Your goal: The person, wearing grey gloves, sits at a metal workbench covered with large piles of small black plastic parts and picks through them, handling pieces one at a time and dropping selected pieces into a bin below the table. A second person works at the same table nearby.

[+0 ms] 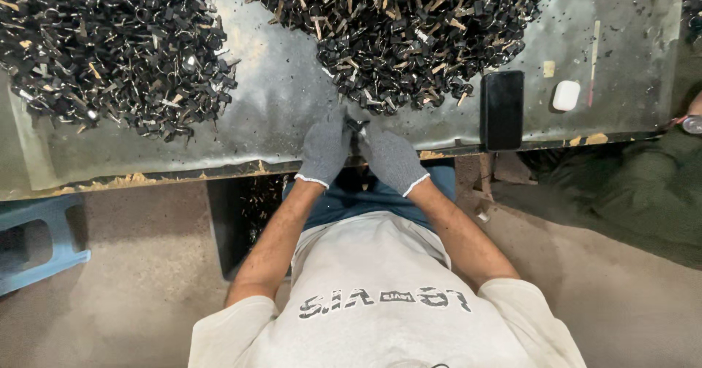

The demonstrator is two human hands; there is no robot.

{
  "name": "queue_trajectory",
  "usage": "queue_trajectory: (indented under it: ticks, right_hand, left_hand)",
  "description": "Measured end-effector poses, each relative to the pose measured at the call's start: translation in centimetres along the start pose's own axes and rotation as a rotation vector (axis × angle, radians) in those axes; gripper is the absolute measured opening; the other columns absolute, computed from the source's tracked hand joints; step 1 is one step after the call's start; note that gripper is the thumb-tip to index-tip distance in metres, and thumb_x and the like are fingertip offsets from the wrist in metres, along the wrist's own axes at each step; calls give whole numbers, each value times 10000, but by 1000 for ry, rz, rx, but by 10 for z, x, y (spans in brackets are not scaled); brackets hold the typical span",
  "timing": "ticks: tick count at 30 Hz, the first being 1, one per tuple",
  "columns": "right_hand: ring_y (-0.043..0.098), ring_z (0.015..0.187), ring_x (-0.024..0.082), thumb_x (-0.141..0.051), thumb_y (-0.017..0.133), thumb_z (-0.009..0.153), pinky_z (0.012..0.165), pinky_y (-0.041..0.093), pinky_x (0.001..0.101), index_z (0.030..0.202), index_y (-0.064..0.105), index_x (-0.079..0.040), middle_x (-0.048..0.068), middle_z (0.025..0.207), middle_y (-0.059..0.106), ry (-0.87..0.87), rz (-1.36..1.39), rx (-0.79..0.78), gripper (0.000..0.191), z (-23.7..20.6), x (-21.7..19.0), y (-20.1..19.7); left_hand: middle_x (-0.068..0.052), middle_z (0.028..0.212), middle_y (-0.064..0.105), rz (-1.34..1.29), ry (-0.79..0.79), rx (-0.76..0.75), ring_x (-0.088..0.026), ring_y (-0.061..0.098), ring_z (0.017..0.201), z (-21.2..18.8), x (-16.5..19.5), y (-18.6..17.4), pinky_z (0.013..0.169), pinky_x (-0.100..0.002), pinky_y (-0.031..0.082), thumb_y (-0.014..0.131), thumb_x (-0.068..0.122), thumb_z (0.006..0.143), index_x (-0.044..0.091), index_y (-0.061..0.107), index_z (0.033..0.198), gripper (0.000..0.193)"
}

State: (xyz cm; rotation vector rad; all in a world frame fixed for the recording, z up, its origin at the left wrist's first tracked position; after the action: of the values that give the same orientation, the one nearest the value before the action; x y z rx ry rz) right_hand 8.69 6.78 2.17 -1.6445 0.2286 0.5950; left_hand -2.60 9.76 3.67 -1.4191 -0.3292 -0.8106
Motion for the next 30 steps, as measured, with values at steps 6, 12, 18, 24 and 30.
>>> queue_trajectory:
  ticks: [6,12,18,24,30]
  right_hand:
    - [679,740,475,-272,605,985,625,532,577,1190,549,2,270,873,690,35,-28,-87,346,11,6,7]
    - [697,757,448,-269,606,955,628,538,564,1189,534,24,251,867,700,74,43,-43,382,0,14,-6]
    - [718,740,415,-214,592,949,614,557,532,1130,579,-36,226,849,725,-62,6,-38,255,1,1,-6]
    - [745,720,382,-133,542,959,579,595,489,1093,558,-37,200,805,728,222,-159,33,166,-2,2,-2]
    - [738,741,396,-137,541,962,606,590,513,1114,550,-33,214,844,728,167,-141,-61,184,4,-6,8]
  left_hand:
    - [-182,923,681,195,-86,-109,-426,673,837,-4,-7,20,732,-549,517,686,162,867,80,642,1012,173]
    - [-173,919,697,63,-26,-39,-411,667,838,-7,1,14,726,-536,511,674,155,878,96,686,992,129]
    - [-180,927,695,57,69,-123,-412,671,869,-8,-4,22,760,-525,519,669,129,871,75,683,986,128]
    - [-210,876,680,192,187,-97,-426,660,813,-11,5,28,745,-539,509,612,88,887,29,659,981,121]
    - [-216,858,672,190,148,-93,-435,656,825,-6,1,24,762,-548,510,592,62,882,35,655,946,94]
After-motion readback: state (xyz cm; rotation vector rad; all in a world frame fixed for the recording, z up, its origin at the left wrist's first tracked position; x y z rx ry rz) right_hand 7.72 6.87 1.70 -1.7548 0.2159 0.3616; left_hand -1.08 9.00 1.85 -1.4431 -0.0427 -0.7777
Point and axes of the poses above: each hand's wrist, its own z-axis towards the middle knuckle, its own y-axis out of the palm, x = y × z, the point moved 10 cm from there along z, towards the middle knuckle
